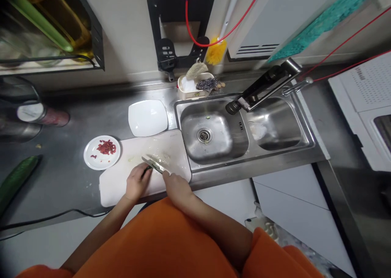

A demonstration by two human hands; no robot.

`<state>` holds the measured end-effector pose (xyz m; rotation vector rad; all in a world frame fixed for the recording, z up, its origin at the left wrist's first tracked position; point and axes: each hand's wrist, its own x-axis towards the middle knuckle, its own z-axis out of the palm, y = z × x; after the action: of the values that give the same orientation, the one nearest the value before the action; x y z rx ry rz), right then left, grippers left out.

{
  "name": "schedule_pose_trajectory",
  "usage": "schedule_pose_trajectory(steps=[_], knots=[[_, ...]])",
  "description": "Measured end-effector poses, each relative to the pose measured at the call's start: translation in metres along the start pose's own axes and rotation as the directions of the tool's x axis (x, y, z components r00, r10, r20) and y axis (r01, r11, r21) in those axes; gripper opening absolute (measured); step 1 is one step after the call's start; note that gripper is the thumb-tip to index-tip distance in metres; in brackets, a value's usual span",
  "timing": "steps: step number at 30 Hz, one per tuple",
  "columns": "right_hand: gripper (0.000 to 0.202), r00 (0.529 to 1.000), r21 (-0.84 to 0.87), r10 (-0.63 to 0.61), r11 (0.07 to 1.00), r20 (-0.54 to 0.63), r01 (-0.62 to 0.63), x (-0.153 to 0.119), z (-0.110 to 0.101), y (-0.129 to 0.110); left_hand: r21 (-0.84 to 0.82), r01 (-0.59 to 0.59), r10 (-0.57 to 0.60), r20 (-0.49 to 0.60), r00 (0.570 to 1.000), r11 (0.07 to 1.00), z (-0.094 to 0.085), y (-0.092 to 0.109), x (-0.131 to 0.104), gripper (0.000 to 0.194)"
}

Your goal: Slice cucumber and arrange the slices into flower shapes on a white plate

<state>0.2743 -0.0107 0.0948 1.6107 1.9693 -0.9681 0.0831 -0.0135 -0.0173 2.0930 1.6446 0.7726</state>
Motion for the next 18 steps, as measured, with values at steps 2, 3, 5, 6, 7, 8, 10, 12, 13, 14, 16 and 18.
schedule_pose_trajectory(steps=[2,3,5,6,7,8,10,12,13,14,16,18], knots=[[0.036,1.0,-0.003,-0.002,1.0,0.02,0.002,-0.0033,-0.0013,-0.0016,0.017,0.004,-0.004,-0.012,1.0,1.0,0.0003,-0.0006,-0.0011,0.024],[0.036,0.999,-0.002,0.0,1.0,0.034,0.0,-0.0043,-0.0021,-0.0022,0.025,0.004,-0.004,-0.014,1.0,1.0,0.0003,-0.0008,-0.0013,0.023],[0.036,0.999,0.003,0.009,1.0,0.054,-0.009,-0.0058,-0.0038,-0.0029,0.034,0.0,0.001,-0.015,1.0,0.999,0.0001,-0.0007,-0.0014,0.023],[0.036,0.998,0.005,0.012,1.0,0.059,-0.013,-0.0063,-0.0047,-0.0031,0.037,-0.004,0.005,-0.012,1.0,0.999,0.0,-0.0005,-0.0013,0.022],[0.036,0.998,0.006,0.012,1.0,0.062,-0.013,-0.0067,-0.0055,-0.0034,0.04,-0.006,0.007,-0.01,1.0,0.999,-0.0001,-0.0004,-0.0012,0.022],[0.037,0.998,0.005,0.013,1.0,0.066,-0.014,-0.0071,-0.0063,-0.0036,0.042,-0.007,0.007,-0.01,1.0,0.999,-0.0003,-0.0002,-0.001,0.022],[0.037,0.997,0.003,0.016,1.0,0.075,-0.016,-0.0077,-0.0076,-0.0044,0.043,-0.006,0.006,-0.009,1.0,0.999,-0.0005,0.0001,-0.0006,0.022],[0.038,0.996,0.004,0.021,1.0,0.083,-0.021,-0.008,-0.0085,-0.0052,0.045,-0.004,0.004,-0.011,1.0,0.999,-0.0007,0.0001,-0.0003,0.022],[0.038,0.996,0.005,0.026,1.0,0.085,-0.026,-0.008,-0.0087,-0.0056,0.047,-0.005,0.005,-0.012,1.0,0.999,-0.0007,0.0,-0.0002,0.022],[0.038,0.996,0.007,0.029,1.0,0.086,-0.03,-0.0079,-0.0088,-0.0058,0.049,-0.008,0.008,-0.013,1.0,0.999,-0.0007,-0.0001,-0.0001,0.022],[0.039,0.996,0.009,0.03,0.999,0.08,-0.031,-0.0074,-0.0085,-0.0059,0.05,-0.014,0.015,-0.015,1.0,0.999,-0.0005,-0.0006,0.0002,0.022],[0.038,0.997,0.007,0.022,1.0,0.073,-0.023,-0.0066,-0.0084,-0.0056,0.048,-0.02,0.02,-0.013,1.0,0.999,-0.0001,-0.0011,0.0002,0.022]])
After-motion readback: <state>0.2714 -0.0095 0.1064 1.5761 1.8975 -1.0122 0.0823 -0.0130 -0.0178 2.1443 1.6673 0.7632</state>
